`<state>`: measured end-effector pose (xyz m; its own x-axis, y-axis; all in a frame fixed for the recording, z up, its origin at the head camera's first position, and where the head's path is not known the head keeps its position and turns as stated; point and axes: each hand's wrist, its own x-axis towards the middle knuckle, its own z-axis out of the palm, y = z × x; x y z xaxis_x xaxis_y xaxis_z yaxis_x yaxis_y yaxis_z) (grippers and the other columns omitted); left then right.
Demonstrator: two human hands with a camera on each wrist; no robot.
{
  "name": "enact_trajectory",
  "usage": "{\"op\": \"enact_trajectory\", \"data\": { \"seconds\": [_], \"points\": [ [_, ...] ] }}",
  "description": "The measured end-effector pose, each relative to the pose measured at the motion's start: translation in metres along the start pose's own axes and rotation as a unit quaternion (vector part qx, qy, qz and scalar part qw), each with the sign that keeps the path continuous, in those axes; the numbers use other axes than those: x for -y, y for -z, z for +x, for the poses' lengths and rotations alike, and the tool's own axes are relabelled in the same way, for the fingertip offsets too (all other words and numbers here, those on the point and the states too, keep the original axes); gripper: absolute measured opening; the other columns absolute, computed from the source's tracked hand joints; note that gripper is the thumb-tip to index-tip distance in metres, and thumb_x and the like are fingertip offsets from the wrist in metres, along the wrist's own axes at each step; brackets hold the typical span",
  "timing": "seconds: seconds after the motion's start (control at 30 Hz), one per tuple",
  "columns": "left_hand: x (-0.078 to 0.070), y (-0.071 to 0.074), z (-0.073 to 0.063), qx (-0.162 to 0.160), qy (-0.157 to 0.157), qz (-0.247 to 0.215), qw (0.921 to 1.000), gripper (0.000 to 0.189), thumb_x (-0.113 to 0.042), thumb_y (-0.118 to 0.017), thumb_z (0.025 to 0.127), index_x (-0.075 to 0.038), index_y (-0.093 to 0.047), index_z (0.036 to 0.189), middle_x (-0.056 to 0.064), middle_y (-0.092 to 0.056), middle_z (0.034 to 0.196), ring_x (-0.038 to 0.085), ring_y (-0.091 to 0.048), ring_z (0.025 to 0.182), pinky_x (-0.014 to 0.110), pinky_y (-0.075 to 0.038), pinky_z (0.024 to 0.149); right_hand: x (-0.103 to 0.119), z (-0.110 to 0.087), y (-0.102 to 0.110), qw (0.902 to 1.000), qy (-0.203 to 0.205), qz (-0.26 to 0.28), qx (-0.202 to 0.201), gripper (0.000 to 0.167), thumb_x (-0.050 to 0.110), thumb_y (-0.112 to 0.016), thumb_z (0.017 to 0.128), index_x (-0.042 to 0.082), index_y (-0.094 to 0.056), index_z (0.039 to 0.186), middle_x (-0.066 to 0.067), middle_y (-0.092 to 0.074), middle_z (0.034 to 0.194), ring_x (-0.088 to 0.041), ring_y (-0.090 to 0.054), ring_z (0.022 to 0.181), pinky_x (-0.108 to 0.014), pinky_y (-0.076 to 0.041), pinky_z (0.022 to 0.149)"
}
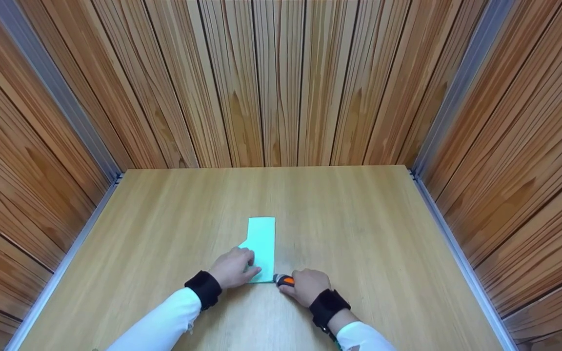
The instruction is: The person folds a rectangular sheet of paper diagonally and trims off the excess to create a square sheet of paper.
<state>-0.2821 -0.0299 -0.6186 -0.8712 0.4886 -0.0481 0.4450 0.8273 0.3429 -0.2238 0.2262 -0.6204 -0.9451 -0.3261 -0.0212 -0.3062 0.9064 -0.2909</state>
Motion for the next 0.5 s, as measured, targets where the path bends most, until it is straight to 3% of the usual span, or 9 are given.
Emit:
{"op": "enact_trajectory", "data": {
  "seconds": [0.07, 0.17, 0.3, 0.5],
  "points": [
    [-0.0007, -0.0037, 0.0016, 0.001, 0.007, 0.036, 0.9993, 0.053, -0.052, -0.070, 0.103, -0.010, -0.069, 0.135, 0.009, -0.071, 0.127, 0.027, -0.065, 0.115, 0.040, -0.059, 0.090, 0.0018, 0.0001, -0.0008, 1.0000, -0.001, -0.001, 0.001, 0.046, 0.053, -0.077, 0.095, 0.012, -0.062, 0.082, 0.000, -0.052, 0.067, -0.018, -0.047, 0.059, -0.034, -0.030, 0.055],
    [0.0005, -0.0085, 0.0008, 0.014, 0.017, 0.067, 0.9975, 0.070, -0.055, -0.070, 0.102, -0.010, -0.058, 0.154, 0.016, -0.056, 0.160, 0.036, -0.053, 0.145, 0.052, -0.055, 0.111, 0.0032, 0.0006, -0.0017, 1.0000, -0.002, -0.002, -0.001, 0.045, 0.053, -0.077, 0.096, 0.012, -0.062, 0.083, 0.000, -0.053, 0.067, -0.017, -0.047, 0.059, -0.034, -0.029, 0.055],
    [0.0006, -0.0055, -0.0022, 0.027, 0.027, 0.065, 0.9972, 0.075, -0.057, -0.069, 0.102, -0.010, -0.055, 0.159, 0.021, -0.046, 0.169, 0.040, -0.044, 0.155, 0.056, -0.047, 0.121, 0.0028, 0.0009, -0.0024, 1.0000, -0.005, 0.005, 0.001, 0.045, 0.053, -0.077, 0.096, 0.012, -0.063, 0.085, 0.000, -0.053, 0.068, -0.017, -0.047, 0.060, -0.033, -0.029, 0.056],
    [-0.0016, -0.0012, -0.0020, 0.044, 0.028, 0.063, 0.9967, 0.078, -0.059, -0.069, 0.101, -0.012, -0.052, 0.161, 0.022, -0.044, 0.170, 0.041, -0.041, 0.158, 0.055, -0.045, 0.123, 0.0011, 0.0010, -0.0025, 0.9997, -0.021, 0.008, 0.004, 0.044, 0.051, -0.078, 0.096, 0.011, -0.063, 0.086, -0.001, -0.052, 0.068, -0.019, -0.048, 0.061, -0.034, -0.029, 0.057]
  ]
}}
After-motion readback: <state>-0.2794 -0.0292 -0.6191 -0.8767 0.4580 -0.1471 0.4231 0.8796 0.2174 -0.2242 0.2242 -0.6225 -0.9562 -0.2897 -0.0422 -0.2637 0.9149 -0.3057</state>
